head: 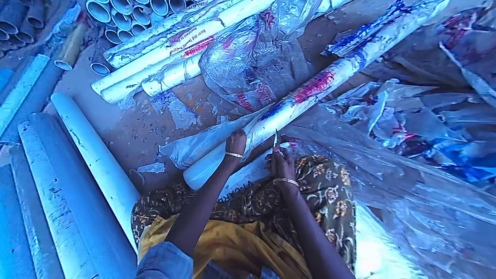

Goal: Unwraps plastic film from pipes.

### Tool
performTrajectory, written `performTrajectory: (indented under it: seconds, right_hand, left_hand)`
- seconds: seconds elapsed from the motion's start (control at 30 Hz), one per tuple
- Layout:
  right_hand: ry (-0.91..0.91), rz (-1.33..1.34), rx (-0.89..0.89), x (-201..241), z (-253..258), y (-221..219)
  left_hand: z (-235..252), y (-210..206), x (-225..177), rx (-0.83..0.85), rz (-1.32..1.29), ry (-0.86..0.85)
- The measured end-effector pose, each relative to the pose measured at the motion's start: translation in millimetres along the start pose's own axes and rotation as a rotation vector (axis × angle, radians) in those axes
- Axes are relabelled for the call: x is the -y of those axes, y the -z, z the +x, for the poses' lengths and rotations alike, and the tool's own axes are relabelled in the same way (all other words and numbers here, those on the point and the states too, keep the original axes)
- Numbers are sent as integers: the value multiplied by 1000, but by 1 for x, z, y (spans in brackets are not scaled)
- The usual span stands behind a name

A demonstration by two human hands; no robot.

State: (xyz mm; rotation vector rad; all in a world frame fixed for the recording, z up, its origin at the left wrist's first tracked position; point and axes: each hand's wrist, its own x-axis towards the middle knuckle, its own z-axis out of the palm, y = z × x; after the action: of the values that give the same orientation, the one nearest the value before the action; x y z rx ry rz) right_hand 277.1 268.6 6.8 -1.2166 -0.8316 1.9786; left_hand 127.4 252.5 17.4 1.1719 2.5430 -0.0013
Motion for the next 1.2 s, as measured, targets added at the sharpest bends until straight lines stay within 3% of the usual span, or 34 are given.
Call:
performTrajectory:
  seconds: [0.13,0.2,0.4,0.67,0.87,1.0,1.13,1.2]
  right_hand:
    - [233,-578,19,-14,9,4]
    - [250,-829,90,-11,9,0]
    - [218,-1104,218,-8,6,-25]
    - [125,-1297,315,-17,11,-32]
    - [86,-1304,364,-20,3,-28]
    - [51,-1311,492,-25,-9,-18]
    - [209,-1135,290,-28,-11,-16]
    - [206,-1176,253,-21,-1,-24]
  left_hand:
    - [5,14,0,89,112,-64]
    - [10,24,10,112,68,-114]
    - [20,31,24,135,1,-199]
    - [18,35,21,140,-32,-152]
    - [20,39,18,168,-31,-146]
    - [22,38,18,164,-26,-143]
    - [27,40,20,173,-27,-156]
    - [26,39,21,176,-23,-160]
